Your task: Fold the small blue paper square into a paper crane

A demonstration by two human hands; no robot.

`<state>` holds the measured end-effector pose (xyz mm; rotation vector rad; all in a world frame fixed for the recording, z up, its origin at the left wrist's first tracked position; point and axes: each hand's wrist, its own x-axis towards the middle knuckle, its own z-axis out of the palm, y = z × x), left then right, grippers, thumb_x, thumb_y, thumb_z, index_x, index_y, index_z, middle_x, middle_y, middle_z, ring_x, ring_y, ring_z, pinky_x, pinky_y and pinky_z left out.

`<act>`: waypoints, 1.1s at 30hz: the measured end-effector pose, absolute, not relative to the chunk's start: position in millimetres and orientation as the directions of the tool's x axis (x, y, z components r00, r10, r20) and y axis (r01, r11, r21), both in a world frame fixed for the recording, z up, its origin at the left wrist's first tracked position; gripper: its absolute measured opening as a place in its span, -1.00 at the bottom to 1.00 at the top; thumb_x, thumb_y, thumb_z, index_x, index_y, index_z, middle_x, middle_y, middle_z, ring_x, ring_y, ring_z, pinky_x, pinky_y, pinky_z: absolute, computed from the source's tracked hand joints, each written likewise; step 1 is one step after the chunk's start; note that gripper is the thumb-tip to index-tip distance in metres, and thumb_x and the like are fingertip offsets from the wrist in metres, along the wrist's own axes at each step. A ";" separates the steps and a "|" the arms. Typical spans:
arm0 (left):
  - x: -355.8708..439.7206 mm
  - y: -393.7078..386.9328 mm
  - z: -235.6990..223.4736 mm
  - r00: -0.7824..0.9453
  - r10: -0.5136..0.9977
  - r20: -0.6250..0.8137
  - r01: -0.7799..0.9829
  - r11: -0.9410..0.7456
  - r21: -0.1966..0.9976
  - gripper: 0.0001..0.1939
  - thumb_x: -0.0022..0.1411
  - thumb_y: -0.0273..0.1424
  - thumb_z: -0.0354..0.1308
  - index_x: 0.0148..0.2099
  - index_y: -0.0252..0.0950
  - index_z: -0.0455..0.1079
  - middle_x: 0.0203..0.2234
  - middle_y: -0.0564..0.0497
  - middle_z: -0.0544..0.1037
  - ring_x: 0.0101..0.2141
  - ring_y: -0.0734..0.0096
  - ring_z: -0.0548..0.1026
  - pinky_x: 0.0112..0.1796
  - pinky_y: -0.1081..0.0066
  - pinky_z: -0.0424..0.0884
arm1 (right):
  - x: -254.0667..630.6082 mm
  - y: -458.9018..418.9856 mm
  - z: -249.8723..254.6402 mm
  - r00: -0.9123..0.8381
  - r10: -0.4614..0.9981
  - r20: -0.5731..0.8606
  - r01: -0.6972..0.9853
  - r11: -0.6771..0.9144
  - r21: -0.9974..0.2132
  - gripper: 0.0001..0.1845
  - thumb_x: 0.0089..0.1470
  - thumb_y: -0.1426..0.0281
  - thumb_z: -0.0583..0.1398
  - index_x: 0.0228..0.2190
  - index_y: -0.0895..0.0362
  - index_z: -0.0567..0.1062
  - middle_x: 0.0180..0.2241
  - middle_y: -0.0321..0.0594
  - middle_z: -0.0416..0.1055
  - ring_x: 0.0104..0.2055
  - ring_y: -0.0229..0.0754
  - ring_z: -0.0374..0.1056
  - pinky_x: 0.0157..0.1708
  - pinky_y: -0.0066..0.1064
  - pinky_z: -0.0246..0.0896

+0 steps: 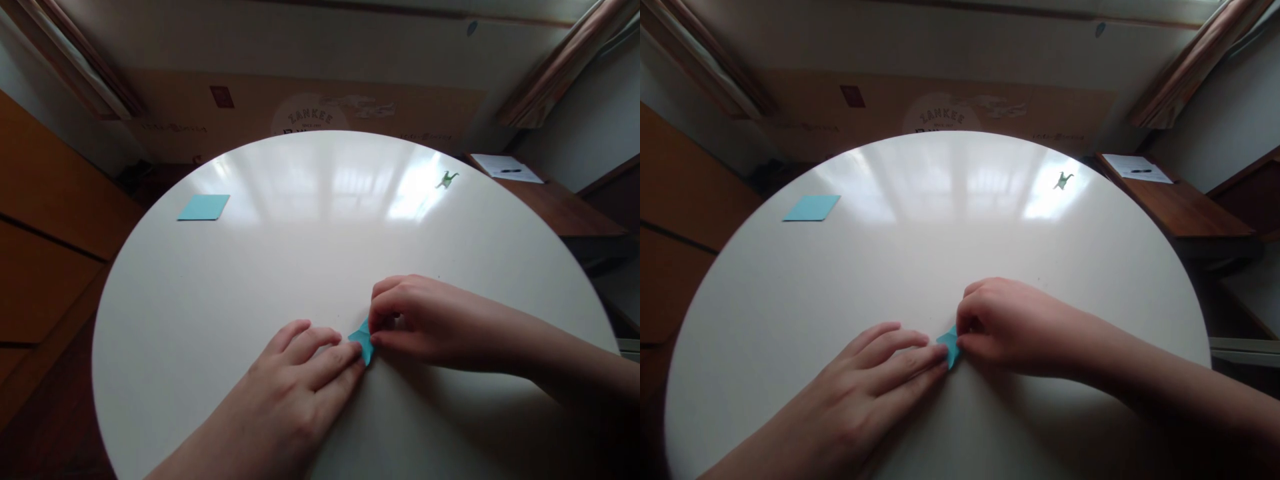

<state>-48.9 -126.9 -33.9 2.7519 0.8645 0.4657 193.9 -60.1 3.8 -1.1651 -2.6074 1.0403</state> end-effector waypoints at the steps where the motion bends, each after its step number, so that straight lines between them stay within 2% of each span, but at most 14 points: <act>1: -48.4 -126.6 -34.3 0.776 0.583 0.242 0.513 -0.806 0.296 -0.56 0.39 -0.46 -0.05 0.26 -0.24 0.35 0.11 -0.08 0.54 0.06 0.13 0.41 0.18 0.08 0.20 | 193.3 -60.1 3.7 -0.692 0.699 -0.183 0.632 0.463 -0.621 -0.89 0.08 0.45 0.29 -0.47 0.10 0.60 -0.42 -0.27 0.48 -0.41 -0.28 0.35 -0.45 -0.48 0.15; 6: -46.0 -124.6 -34.7 0.763 0.576 0.292 0.500 -0.813 0.297 -0.59 0.45 -0.45 -0.12 0.24 -0.23 0.36 0.07 -0.04 0.56 0.01 0.16 0.42 0.17 0.14 0.18 | 190.4 -60.8 2.5 -0.656 0.727 -0.203 0.670 0.438 -0.600 -0.90 0.04 0.45 0.30 -0.50 0.09 0.60 -0.44 -0.28 0.48 -0.43 -0.27 0.34 -0.47 -0.47 0.12; 15: -44.8 -123.9 -24.8 0.783 0.589 0.202 0.527 -0.800 0.288 -0.60 0.44 -0.46 -0.08 0.22 -0.21 0.39 0.05 -0.04 0.56 -0.01 0.17 0.43 0.12 0.17 0.25 | 190.5 -64.2 -1.4 -0.683 0.714 -0.153 0.639 0.483 -0.599 -0.86 0.07 0.47 0.27 -0.50 0.09 0.57 -0.46 -0.27 0.47 -0.43 -0.26 0.35 -0.47 -0.46 0.13; 25: -44.1 -125.7 -26.1 0.772 0.598 0.218 0.532 -0.794 0.295 -0.63 0.46 -0.43 -0.08 0.18 -0.22 0.42 0.06 -0.01 0.56 -0.01 0.17 0.43 0.14 0.14 0.22 | 188.8 -66.3 -6.5 -0.640 0.752 -0.157 0.671 0.448 -0.591 -0.86 0.02 0.48 0.29 -0.55 0.09 0.55 -0.46 -0.27 0.46 -0.45 -0.27 0.33 -0.49 -0.46 0.12; 33: -42.9 -125.7 -21.3 0.768 0.607 0.206 0.535 -0.784 0.315 -0.64 0.45 -0.45 -0.08 0.16 -0.18 0.43 0.07 0.00 0.57 0.02 0.18 0.45 0.13 0.13 0.25 | 190.3 -65.0 -7.4 -0.647 0.745 -0.162 0.660 0.440 -0.609 -0.85 0.06 0.44 0.28 -0.53 0.09 0.56 -0.45 -0.28 0.45 -0.46 -0.29 0.33 -0.49 -0.48 0.13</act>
